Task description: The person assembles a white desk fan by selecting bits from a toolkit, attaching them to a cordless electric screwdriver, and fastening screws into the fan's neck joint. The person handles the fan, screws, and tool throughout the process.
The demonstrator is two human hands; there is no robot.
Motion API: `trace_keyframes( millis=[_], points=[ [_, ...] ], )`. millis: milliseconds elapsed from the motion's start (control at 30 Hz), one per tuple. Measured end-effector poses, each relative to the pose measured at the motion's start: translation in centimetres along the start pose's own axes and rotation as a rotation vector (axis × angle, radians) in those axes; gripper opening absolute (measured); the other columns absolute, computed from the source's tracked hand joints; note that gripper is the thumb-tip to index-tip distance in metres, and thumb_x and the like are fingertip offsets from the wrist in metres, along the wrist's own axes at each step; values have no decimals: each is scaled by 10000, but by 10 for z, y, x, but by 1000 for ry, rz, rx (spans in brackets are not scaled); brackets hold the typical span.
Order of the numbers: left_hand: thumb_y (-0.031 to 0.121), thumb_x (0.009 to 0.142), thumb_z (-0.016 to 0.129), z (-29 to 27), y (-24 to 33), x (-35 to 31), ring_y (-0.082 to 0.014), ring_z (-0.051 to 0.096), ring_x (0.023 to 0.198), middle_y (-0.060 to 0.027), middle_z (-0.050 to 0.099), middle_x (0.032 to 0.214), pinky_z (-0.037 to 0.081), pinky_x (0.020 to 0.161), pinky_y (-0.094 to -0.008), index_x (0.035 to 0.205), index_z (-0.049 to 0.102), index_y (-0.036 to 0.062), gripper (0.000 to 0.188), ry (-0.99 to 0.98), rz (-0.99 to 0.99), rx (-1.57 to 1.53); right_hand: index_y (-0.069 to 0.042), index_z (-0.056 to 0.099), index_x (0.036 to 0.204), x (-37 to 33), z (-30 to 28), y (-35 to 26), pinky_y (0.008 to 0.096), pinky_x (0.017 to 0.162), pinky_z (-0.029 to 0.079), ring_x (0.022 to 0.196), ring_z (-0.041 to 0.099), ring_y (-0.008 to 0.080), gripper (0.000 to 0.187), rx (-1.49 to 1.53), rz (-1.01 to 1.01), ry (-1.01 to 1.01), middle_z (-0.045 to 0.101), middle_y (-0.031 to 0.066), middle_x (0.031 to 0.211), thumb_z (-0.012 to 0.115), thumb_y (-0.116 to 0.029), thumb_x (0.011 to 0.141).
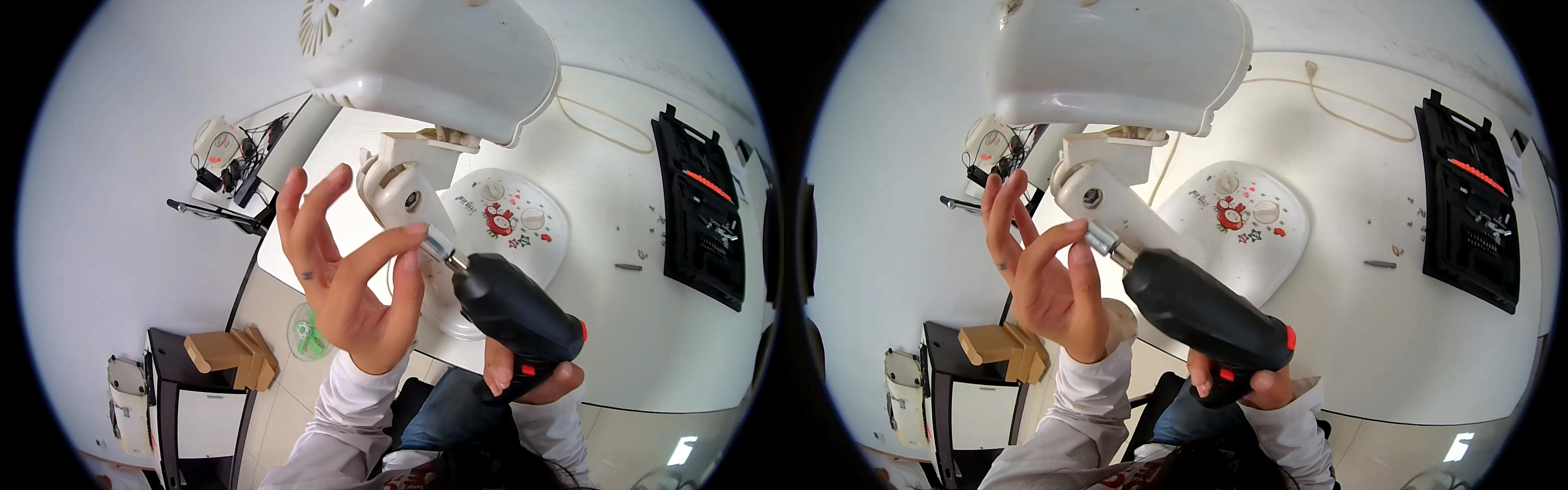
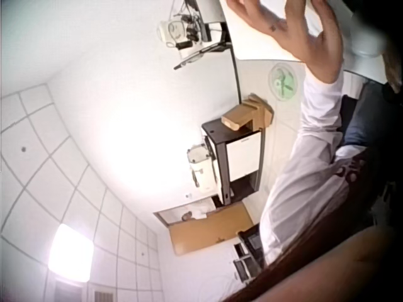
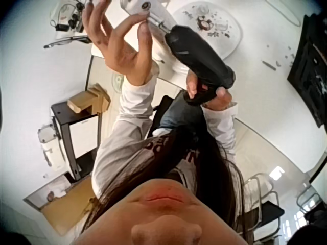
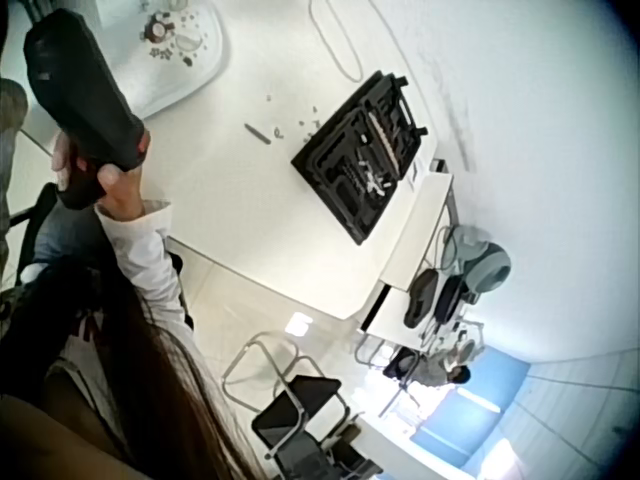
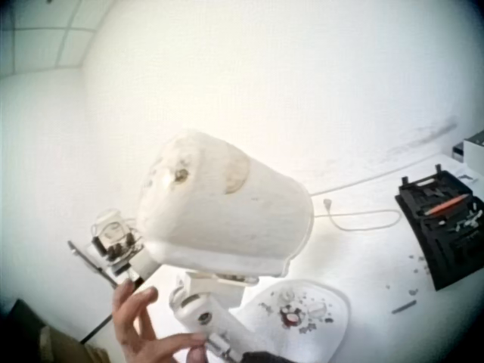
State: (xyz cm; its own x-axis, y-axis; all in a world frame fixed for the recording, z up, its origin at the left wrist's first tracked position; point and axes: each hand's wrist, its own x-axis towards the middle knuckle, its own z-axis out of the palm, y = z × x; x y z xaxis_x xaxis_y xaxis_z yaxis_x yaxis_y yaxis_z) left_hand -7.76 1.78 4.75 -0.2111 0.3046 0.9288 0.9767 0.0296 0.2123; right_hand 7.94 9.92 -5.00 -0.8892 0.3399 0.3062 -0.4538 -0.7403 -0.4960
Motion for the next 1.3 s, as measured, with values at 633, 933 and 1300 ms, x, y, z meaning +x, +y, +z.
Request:
trace_keyframes(
  millis=[633,933,1300],
  points=[
    [26,703,648,63,69,-121,-367,480,1209,-149,542,1242,408,987,-466,1187,553,-11,494,-662,-172,-376,108,193,1407,-11,-32,-39,270,520,434,699,443,154,799,528,-506,45,469,56,836,470,-427,882],
    [56,744,601,110,111,-103,-338,359,1321,-168,403,1390,340,1039,-481,1260,478,16,533,-904,-90,-574,70,341,1313,-24,-45,-117,227,459,426,659,444,127,697,186,-470,61,475,68,812,497,-444,869],
    [198,712,755,240,149,-89,-202,521,849,16,576,874,402,723,-353,855,722,162,152,-684,-45,-362,64,224,1423,-146,-37,-201,252,481,408,648,429,124,813,103,-807,155,463,21,789,571,-357,821]
  ],
)
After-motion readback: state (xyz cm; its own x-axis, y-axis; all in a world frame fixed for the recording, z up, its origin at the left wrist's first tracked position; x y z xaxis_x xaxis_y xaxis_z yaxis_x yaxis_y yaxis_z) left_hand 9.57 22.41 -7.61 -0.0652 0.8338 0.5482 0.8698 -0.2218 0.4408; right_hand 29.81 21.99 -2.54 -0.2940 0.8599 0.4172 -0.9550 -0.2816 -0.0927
